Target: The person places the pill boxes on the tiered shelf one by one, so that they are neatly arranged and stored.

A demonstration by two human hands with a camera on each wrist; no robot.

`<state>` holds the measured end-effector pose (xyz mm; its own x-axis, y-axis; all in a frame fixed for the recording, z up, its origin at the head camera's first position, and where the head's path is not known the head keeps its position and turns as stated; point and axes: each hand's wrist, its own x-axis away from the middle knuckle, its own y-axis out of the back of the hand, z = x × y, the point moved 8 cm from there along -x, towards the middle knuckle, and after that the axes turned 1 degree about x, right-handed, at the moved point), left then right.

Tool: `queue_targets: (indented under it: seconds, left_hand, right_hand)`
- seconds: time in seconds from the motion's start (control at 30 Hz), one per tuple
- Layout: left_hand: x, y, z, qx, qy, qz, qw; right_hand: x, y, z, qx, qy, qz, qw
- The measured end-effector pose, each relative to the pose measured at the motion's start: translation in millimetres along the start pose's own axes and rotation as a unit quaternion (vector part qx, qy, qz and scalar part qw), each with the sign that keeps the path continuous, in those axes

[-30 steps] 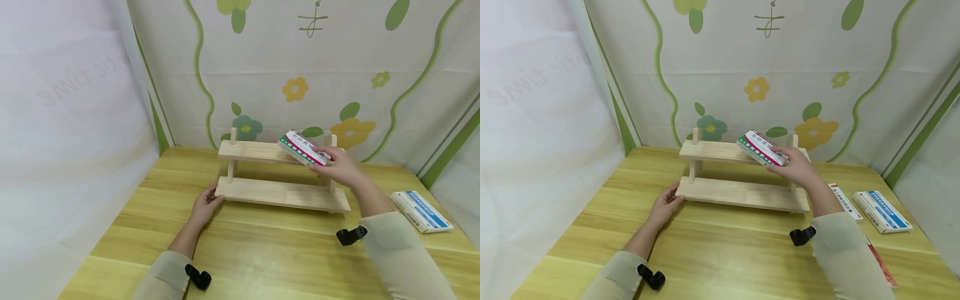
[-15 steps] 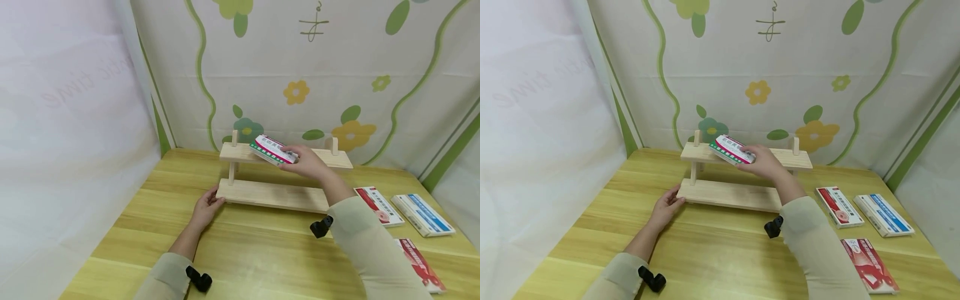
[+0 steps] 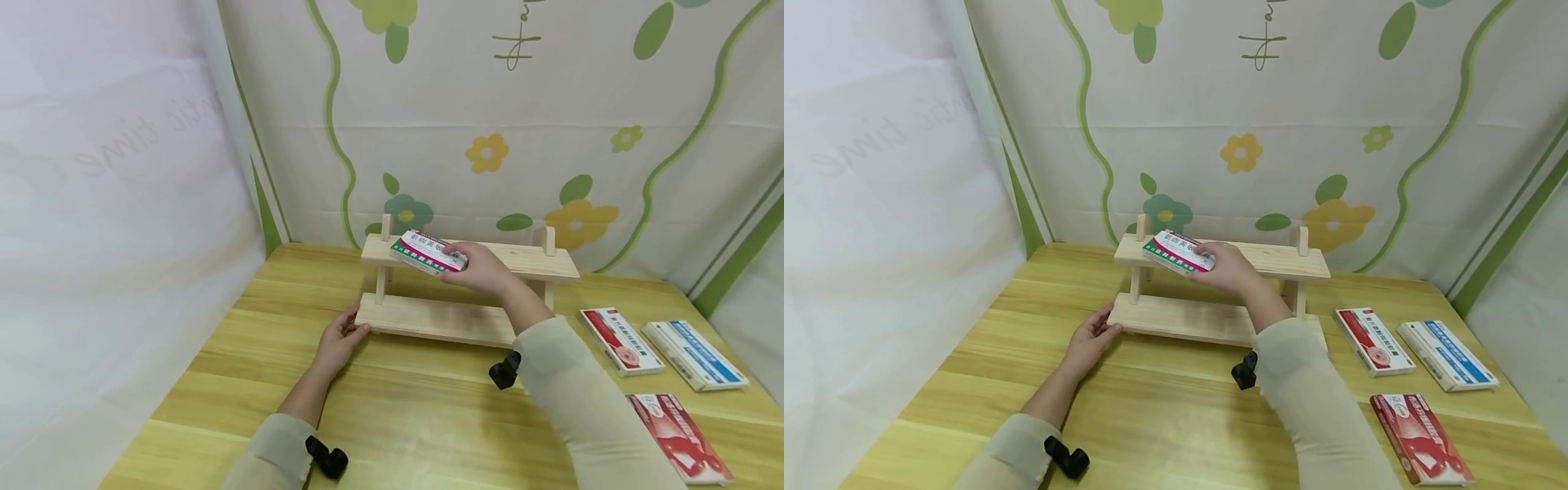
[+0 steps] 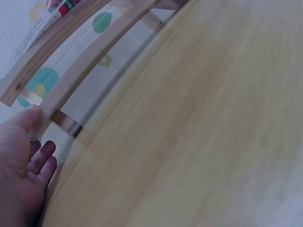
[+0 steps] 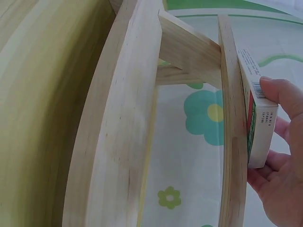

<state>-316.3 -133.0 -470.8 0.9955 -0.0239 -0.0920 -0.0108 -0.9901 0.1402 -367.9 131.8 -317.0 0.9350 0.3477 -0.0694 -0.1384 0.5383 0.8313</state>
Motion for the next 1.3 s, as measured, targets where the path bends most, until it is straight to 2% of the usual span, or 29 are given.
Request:
queue_targets:
  seconds: [0.2,0.43,0.57,0.6,0.73,0.77,0.83,0.97,1.3]
  left_hand:
    - [-0.7,0.0,-0.4,-0.003,-0.001,-0.002,1.0000]
    - [0.3,0.1,-0.7,-0.005,0.005,-0.001,1.0000]
    - [1.1,0.4,-1.7,-0.005,0.008,-0.001,1.0000]
    - [1.6,0.4,-2.9,-0.005,0.009,-0.001,0.9999]
    - [11.8,-0.6,-23.7,-0.008,0.009,0.005,0.9999]
    - [12.2,-0.9,-24.4,-0.009,0.012,0.005,0.9999]
    - [12.6,-1.2,-23.6,-0.010,0.010,0.005,0.9999]
    - [4.4,-1.2,-4.5,-0.007,0.010,0.001,0.9999]
    - [4.2,-1.1,-2.9,-0.008,0.003,-0.001,1.0000]
  right_hand:
    - [1.2,-2,-1,-0.007,-0.008,-0.013,0.9999]
    - [6.4,2,-2,0.048,0.006,-0.072,0.9963]
    - [9.2,3,-2,0.062,0.005,-0.091,0.9939]
    - [9.7,3,-2,0.062,0.005,-0.091,0.9939]
    - [10.6,1,0,0.057,0.010,-0.087,0.9945]
    - [10.1,1,0,0.058,0.014,-0.088,0.9943]
    - [9.6,1,2,0.062,0.019,-0.091,0.9937]
    - [9.1,1,2,0.065,0.012,-0.105,0.9923]
    - [5.4,1,-6,0.062,-0.025,-0.145,0.9872]
